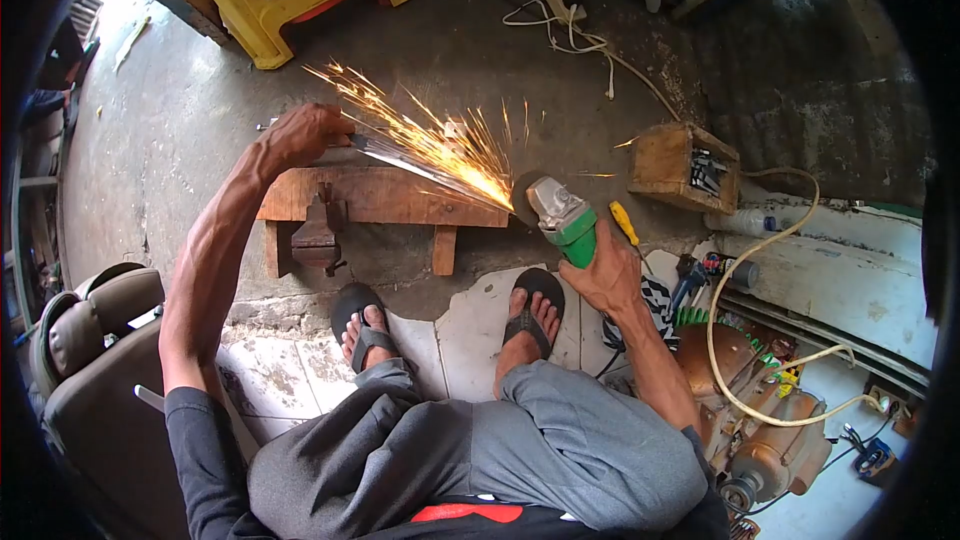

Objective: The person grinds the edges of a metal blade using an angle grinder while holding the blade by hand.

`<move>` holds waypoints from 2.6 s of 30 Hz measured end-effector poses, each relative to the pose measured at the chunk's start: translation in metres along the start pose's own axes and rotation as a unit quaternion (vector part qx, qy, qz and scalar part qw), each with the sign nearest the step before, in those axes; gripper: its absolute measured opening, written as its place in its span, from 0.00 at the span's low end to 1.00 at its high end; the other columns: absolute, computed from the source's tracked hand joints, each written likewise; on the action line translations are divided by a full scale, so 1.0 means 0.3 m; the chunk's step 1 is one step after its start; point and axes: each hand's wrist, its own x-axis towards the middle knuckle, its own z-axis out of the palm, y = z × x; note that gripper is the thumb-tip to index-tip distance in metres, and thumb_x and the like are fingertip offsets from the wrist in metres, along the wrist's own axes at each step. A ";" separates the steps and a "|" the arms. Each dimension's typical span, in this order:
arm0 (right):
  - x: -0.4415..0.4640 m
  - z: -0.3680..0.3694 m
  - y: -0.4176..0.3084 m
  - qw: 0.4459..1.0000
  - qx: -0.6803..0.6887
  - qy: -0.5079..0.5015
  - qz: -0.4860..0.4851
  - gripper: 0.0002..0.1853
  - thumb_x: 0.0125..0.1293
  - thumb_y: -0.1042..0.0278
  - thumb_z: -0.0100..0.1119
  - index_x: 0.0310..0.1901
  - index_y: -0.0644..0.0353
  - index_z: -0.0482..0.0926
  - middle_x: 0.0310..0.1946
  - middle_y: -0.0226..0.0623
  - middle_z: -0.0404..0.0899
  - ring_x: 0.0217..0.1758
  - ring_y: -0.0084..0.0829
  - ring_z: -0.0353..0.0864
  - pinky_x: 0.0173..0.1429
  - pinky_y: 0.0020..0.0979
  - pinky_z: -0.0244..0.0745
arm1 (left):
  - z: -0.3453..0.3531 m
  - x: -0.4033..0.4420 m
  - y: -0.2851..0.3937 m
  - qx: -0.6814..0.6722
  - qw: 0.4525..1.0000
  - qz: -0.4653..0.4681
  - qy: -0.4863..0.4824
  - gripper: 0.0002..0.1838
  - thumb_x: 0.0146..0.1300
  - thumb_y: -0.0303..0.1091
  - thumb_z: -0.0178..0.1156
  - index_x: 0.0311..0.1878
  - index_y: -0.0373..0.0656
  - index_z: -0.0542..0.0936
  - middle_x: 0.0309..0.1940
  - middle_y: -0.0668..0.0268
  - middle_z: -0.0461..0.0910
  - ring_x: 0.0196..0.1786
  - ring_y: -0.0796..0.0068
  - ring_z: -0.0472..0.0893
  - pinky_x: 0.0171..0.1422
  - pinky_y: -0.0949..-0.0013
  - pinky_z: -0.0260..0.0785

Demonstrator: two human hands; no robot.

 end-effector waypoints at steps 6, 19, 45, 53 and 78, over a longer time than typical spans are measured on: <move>0.005 -0.007 -0.018 1.000 0.009 -0.014 0.002 0.33 0.55 0.54 0.69 0.58 0.66 0.70 0.42 0.62 0.84 0.43 0.63 0.87 0.45 0.55 0.80 | 0.005 -0.003 -0.011 -0.049 0.999 -0.010 0.003 0.05 0.67 0.29 0.64 0.42 0.41 0.85 0.33 0.56 0.79 0.38 0.54 0.82 0.45 0.52 0.72; 0.024 0.002 -0.032 1.000 -0.004 -0.018 -0.007 0.34 0.56 0.54 0.68 0.59 0.66 0.70 0.44 0.62 0.83 0.44 0.63 0.87 0.47 0.55 0.81 | 0.029 -0.001 -0.011 -0.036 0.999 -0.015 0.018 0.04 0.65 0.26 0.63 0.40 0.40 0.84 0.38 0.54 0.83 0.42 0.52 0.83 0.45 0.51 0.72; 0.017 0.018 -0.027 1.000 0.006 0.013 -0.022 0.34 0.55 0.56 0.68 0.59 0.67 0.69 0.42 0.63 0.83 0.43 0.63 0.86 0.44 0.55 0.81 | -0.016 0.019 0.064 0.000 0.999 -0.027 -0.017 0.07 0.69 0.35 0.64 0.45 0.45 0.87 0.37 0.57 0.82 0.43 0.52 0.84 0.46 0.52 0.73; 0.016 0.015 -0.033 0.999 0.002 0.005 -0.031 0.34 0.55 0.56 0.68 0.60 0.67 0.69 0.40 0.63 0.84 0.42 0.64 0.86 0.45 0.57 0.81 | -0.001 0.030 0.047 -0.002 1.000 0.005 -0.006 0.07 0.69 0.32 0.64 0.46 0.44 0.87 0.35 0.59 0.81 0.41 0.56 0.83 0.46 0.52 0.73; 0.014 0.028 -0.060 0.999 0.001 0.009 -0.050 0.35 0.55 0.54 0.69 0.58 0.67 0.68 0.39 0.64 0.84 0.41 0.65 0.85 0.44 0.57 0.79 | 0.012 0.037 0.059 0.018 1.000 0.025 0.007 0.05 0.70 0.32 0.64 0.44 0.46 0.87 0.32 0.60 0.80 0.38 0.57 0.83 0.42 0.53 0.73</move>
